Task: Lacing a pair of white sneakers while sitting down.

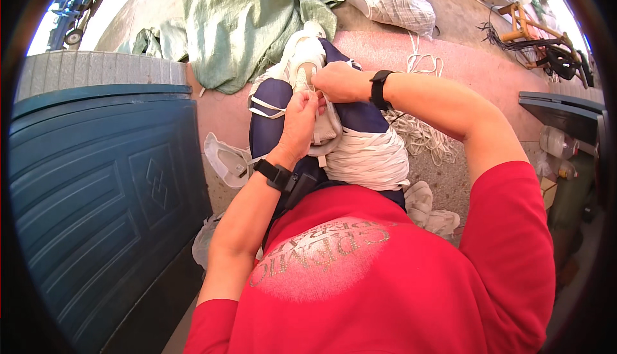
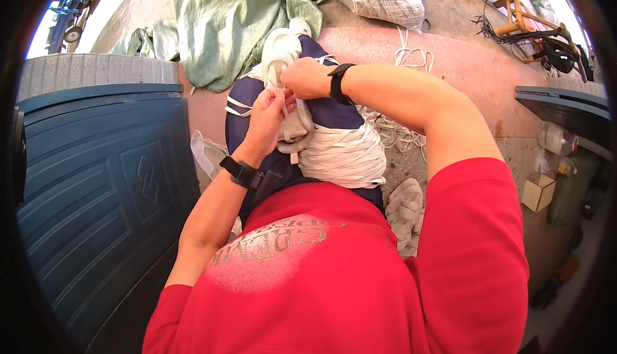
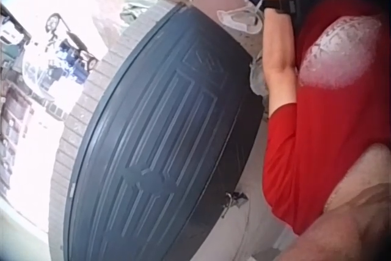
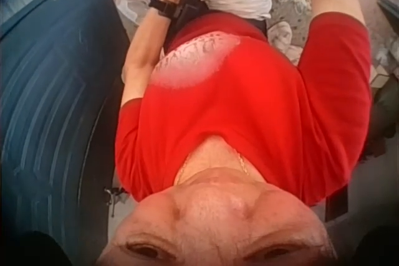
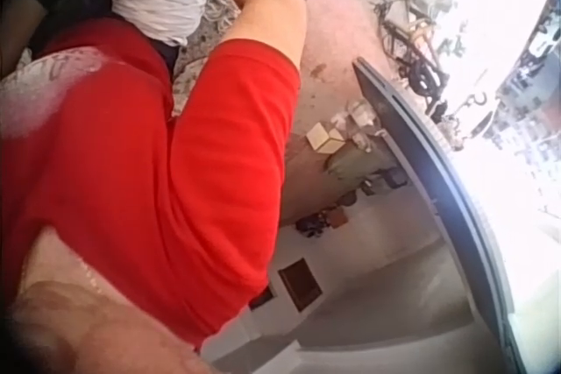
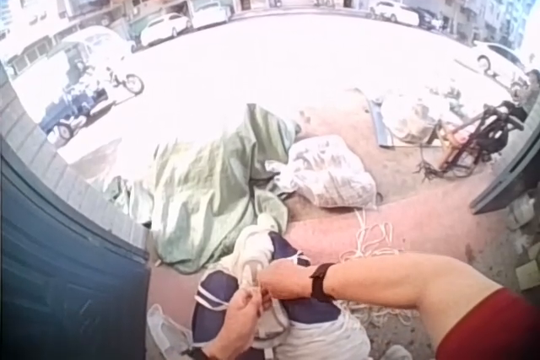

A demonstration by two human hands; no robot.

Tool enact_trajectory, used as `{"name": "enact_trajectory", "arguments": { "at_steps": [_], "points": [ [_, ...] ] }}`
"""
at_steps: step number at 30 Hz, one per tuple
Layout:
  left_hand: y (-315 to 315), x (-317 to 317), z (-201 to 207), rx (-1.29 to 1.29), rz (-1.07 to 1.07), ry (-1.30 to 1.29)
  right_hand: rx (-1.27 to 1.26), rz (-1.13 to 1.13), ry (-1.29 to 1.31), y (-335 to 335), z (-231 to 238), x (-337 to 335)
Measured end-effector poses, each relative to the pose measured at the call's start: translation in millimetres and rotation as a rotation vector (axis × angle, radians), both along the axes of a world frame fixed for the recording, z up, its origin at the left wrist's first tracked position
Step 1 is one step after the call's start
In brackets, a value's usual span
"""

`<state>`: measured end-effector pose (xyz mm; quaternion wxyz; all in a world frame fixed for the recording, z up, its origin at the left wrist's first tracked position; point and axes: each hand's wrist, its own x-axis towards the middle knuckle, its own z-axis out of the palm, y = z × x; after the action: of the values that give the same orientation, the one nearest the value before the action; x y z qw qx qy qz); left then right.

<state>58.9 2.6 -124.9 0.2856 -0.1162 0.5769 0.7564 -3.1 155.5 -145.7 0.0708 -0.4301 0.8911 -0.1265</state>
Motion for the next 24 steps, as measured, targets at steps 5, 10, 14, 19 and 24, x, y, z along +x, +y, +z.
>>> {"name": "enact_trajectory", "arguments": {
  "at_steps": [5,10,14,19,24],
  "points": [
    [0,-6,6,-0.015,0.000,-0.048,-0.046,-0.669,-0.978,-3,29,-8],
    [10,-12,22,-0.168,0.015,-0.141,-0.191,-0.430,-0.525,4,-3,4],
    [14,-12,15,-0.118,0.085,-0.168,-0.189,-0.457,-0.411,8,-13,9],
    [14,3,2,-0.044,0.182,-0.010,-0.144,-0.241,-0.060,8,7,10],
    [6,2,-4,0.039,0.086,-0.033,0.114,0.215,0.306,5,20,-1]
  ]
}}
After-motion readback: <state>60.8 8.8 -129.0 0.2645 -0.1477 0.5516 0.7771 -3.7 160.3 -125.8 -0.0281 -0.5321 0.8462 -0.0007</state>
